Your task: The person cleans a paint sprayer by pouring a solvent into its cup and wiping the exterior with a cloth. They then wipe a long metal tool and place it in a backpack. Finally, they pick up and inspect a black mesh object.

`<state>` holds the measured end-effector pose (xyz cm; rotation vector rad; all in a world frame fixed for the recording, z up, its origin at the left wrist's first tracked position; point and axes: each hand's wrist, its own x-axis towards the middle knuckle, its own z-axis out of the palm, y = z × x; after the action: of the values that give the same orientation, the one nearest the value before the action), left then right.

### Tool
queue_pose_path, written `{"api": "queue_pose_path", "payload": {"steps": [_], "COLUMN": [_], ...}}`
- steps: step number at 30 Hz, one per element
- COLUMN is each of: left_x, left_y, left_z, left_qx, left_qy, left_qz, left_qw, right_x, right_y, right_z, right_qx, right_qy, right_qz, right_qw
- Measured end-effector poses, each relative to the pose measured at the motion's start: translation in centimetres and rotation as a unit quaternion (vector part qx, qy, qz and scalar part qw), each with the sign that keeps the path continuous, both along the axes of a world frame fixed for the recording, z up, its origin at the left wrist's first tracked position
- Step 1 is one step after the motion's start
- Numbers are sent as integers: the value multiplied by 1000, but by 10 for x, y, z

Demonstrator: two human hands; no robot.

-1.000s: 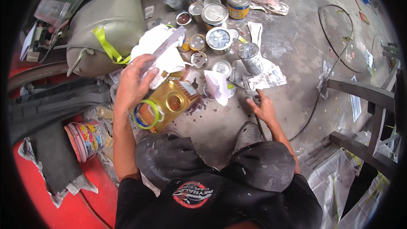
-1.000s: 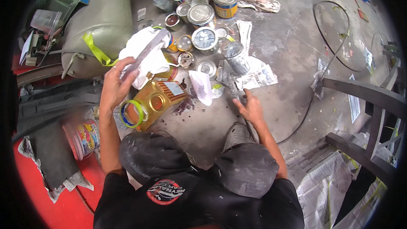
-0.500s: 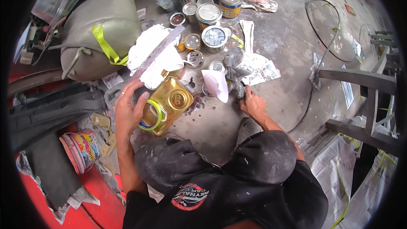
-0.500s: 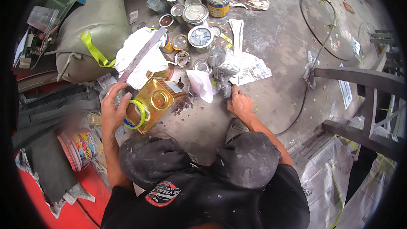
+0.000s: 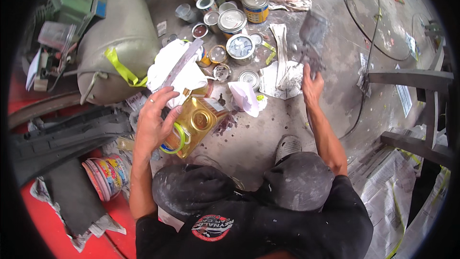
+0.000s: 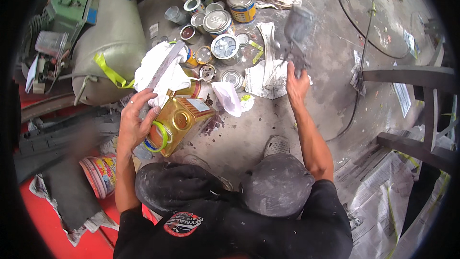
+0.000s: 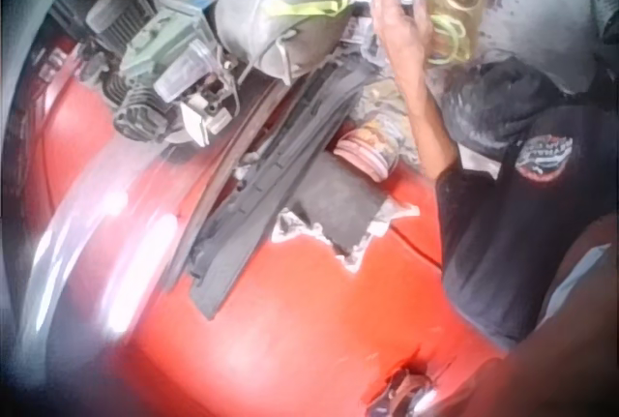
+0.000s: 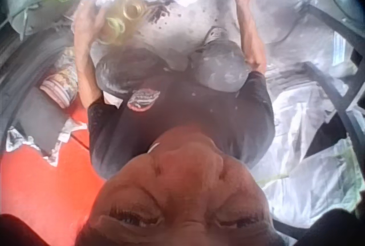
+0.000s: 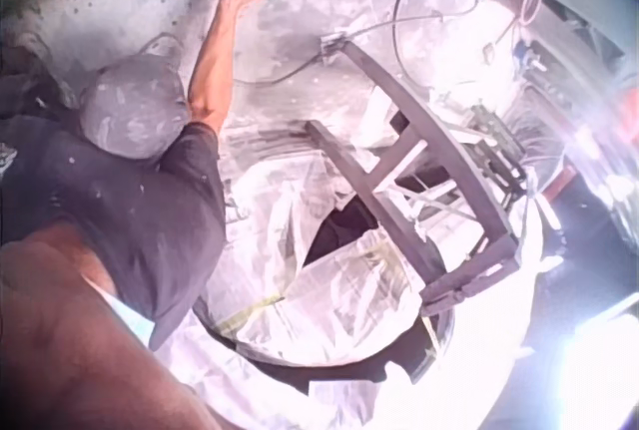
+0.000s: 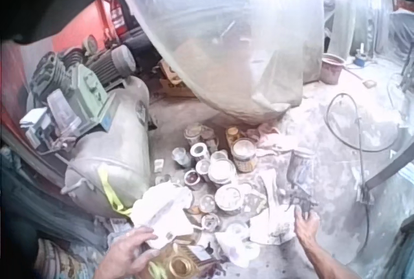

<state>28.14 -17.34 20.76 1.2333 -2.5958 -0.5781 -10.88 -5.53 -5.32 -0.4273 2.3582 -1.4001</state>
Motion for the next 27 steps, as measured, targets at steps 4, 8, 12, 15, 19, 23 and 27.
{"api": "queue_pose_path", "payload": {"steps": [4, 8, 12, 15, 19, 23, 27], "left_x": [-26, -49, -62, -59, -64, -78, -72], "left_y": [3, 15, 31, 32, 26, 21, 9], "left_z": [4, 22, 28, 19, 12, 10, 12], "left_qx": [-40, -86, -36, -15, 0, 4, -5], "left_qy": [-27, -54, -73, -90, -83, -59, -13], "left_qz": [-52, -133, -154, -155, -156, -177, -128], "left_qw": [997, 986, 985, 984, 984, 982, 992], "right_x": [10, 25, 47, 43, 34, 28, 33], "right_y": [-65, -78, -55, -52, -61, -48, -14], "right_z": [10, -5, -47, -34, -23, -12, 1], "right_qx": [-125, 28, 76, 128, 132, 151, 58], "right_qy": [9, 36, 42, 32, 98, 172, 188], "right_qz": [-24, 70, 146, 223, 212, 286, 246], "right_qw": [992, 997, 985, 966, 963, 930, 949]}}
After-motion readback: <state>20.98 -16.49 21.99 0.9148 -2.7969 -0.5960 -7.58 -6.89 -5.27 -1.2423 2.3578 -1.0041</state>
